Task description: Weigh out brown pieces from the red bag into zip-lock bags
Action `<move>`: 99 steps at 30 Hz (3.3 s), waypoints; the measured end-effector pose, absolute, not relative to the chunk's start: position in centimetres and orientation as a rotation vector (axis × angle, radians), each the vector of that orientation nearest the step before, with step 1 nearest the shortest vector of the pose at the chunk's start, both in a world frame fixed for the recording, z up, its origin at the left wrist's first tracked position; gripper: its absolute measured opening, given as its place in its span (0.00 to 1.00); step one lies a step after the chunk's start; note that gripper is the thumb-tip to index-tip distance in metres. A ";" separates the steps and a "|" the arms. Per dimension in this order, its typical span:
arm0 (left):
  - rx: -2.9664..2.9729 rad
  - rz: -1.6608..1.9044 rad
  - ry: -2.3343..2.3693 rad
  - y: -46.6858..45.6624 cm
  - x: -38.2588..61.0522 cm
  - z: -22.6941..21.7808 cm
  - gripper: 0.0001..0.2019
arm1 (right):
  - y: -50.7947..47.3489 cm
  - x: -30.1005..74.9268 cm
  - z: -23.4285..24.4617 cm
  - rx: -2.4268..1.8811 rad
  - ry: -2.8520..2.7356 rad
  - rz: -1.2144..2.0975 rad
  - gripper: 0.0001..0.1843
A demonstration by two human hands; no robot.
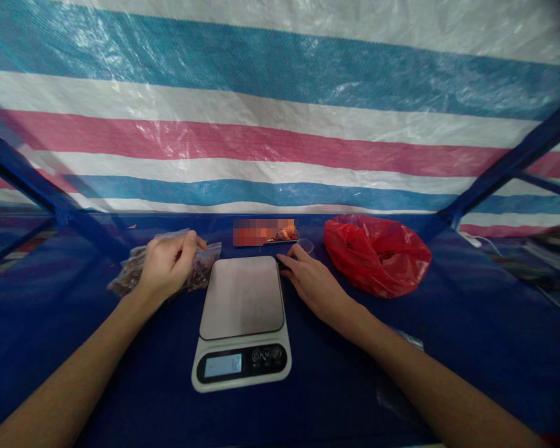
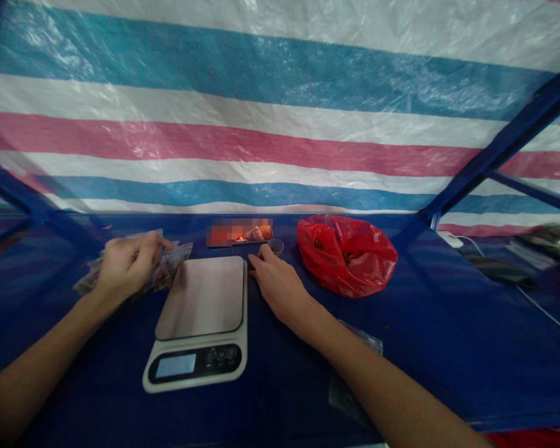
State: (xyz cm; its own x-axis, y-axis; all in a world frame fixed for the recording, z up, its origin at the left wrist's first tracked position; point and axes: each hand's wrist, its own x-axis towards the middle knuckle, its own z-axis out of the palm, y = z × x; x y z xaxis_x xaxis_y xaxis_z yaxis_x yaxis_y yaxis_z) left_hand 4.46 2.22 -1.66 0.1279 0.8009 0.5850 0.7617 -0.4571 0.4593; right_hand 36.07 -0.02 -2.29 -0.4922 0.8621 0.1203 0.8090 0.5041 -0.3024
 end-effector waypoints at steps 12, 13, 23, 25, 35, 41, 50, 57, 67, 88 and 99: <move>2.338 1.261 1.608 2.2 4.5 -1.8 0.30 | -0.2 35.8 -1.6 -1.378 -2.522 0.273 0.10; 2.334 1.257 1.609 2.2 4.5 -1.8 0.30 | -0.2 35.8 -1.5 -1.368 -2.528 0.252 0.09; 2.310 1.228 1.646 2.1 4.7 -1.8 0.29 | 1.2 38.0 0.0 -1.189 -2.072 0.100 0.07; 2.315 1.230 1.631 2.1 4.8 -1.7 0.29 | 1.8 38.7 0.0 -1.224 -2.049 0.093 0.07; 2.345 1.260 1.599 2.0 5.3 -1.2 0.25 | 2.8 39.8 -0.5 -1.279 -2.130 0.139 0.12; 2.365 1.279 1.591 1.8 5.7 -0.8 0.25 | 2.9 40.0 -1.0 -1.204 -2.224 0.105 0.15; 2.381 1.280 1.593 1.8 5.5 -0.8 0.24 | 2.8 40.1 -1.0 -1.165 -2.324 0.017 0.17; 2.320 1.308 1.633 1.7 5.5 -0.9 0.24 | 0.9 38.5 -0.6 -1.063 -2.264 -0.047 0.20; 2.303 1.358 1.674 1.6 5.3 -0.3 0.25 | -0.3 39.1 2.5 -1.133 -2.524 0.745 0.16; 2.311 1.278 1.649 1.7 5.1 -1.0 0.24 | 1.3 39.4 2.3 -1.128 -2.003 0.355 0.04; 2.367 1.324 1.655 1.6 5.1 -0.3 0.24 | 1.0 45.8 4.5 -1.339 -2.130 0.167 0.21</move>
State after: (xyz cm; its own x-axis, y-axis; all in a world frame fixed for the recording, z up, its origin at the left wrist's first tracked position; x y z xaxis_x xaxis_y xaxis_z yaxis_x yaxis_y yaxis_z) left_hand 5.08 1.64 -0.34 0.1102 0.7613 0.6389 0.7908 -0.4566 0.4077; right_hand 45.82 0.99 4.48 -0.3022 0.8521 0.4274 0.7750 0.4807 -0.4104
